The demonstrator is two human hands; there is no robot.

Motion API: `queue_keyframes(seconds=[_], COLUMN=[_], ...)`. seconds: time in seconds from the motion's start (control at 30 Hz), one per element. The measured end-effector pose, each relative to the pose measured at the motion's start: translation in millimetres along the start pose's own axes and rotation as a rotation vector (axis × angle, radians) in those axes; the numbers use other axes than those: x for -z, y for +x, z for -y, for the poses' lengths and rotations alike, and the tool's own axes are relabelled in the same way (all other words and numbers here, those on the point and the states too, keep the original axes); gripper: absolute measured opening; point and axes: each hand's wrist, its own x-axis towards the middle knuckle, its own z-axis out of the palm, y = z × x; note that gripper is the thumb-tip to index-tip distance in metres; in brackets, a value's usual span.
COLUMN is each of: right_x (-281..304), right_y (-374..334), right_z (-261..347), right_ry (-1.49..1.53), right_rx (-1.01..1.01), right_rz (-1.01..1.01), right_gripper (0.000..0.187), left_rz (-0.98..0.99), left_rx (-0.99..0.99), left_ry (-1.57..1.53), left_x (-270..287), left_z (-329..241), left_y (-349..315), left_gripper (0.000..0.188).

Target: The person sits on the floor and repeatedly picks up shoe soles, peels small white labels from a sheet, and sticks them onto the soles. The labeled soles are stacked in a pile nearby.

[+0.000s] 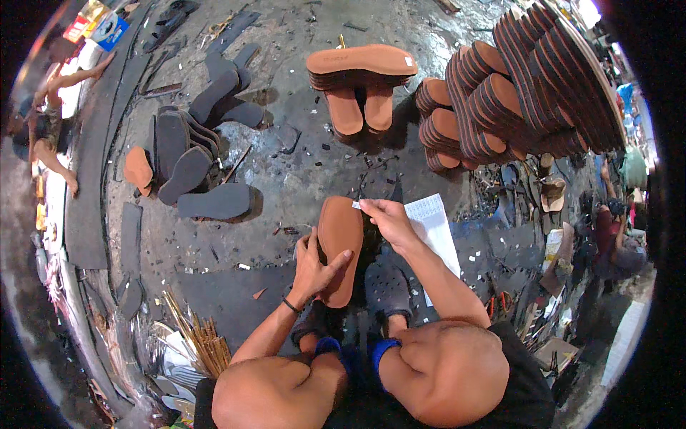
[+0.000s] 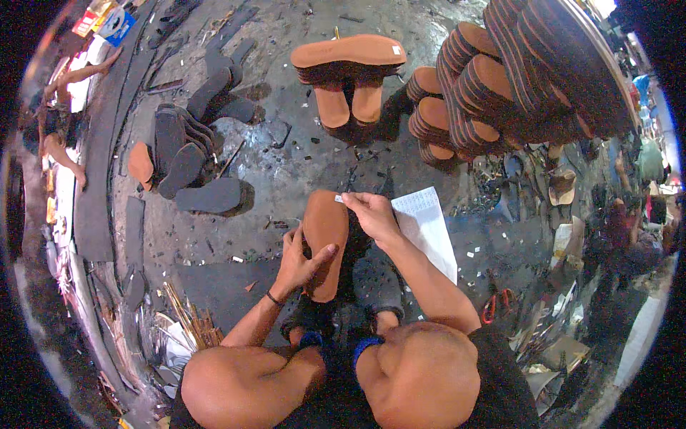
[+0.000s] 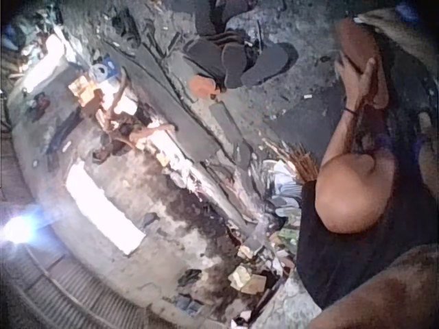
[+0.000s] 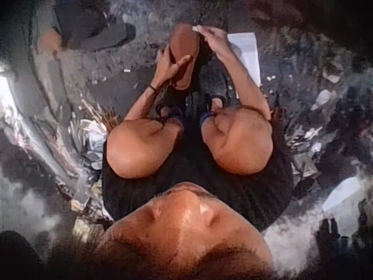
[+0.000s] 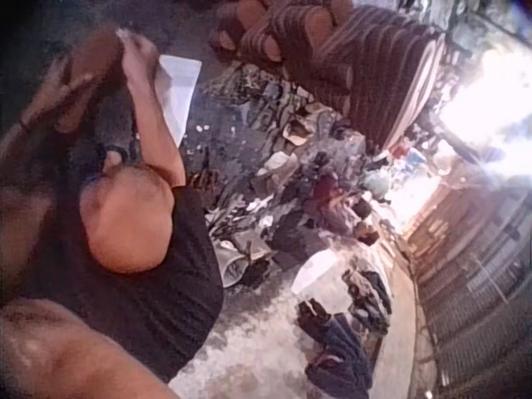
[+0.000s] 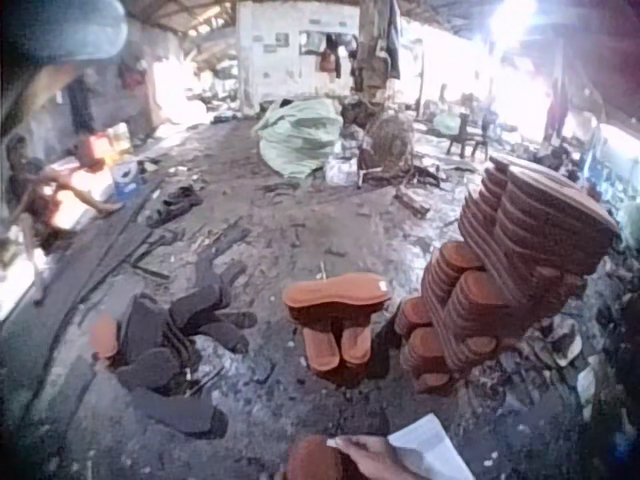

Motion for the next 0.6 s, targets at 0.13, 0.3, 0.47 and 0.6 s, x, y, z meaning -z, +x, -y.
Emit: queue_keyframes(seconds=[0.13,0.3,0.47,0.6], right_x=[-12.4,-23.7,-25.0,-32.2], right_y=[14.1,24.4,28.1,29.3], right_z=[-3.2,-25.4,-31.3,-30.0], right_ry=[-0.127,-0.306,-0.524,-0.539], right_rx=[0.017,0.233,0.431,0.241], right_rz=[-0.002,-0.123,-0.259,-0.444], right_gripper=[0.034,0.03,0.025,0.055], left_rz=[-0.197,-0.288,-0.212,-0.208], left_rx=[-0.197,-0.452,-0.458,-0.413], left_ry=[0.155,0.453,0.516,0.534], left_x=[-0.5,7.6,-11.3,-8.7], left_z=[-7.1,-36.3,-38.2,-36.1], left_y=[-2.7,9.3,27.2,25.4], left_gripper=[0.101,0.098,0.101,0.103])
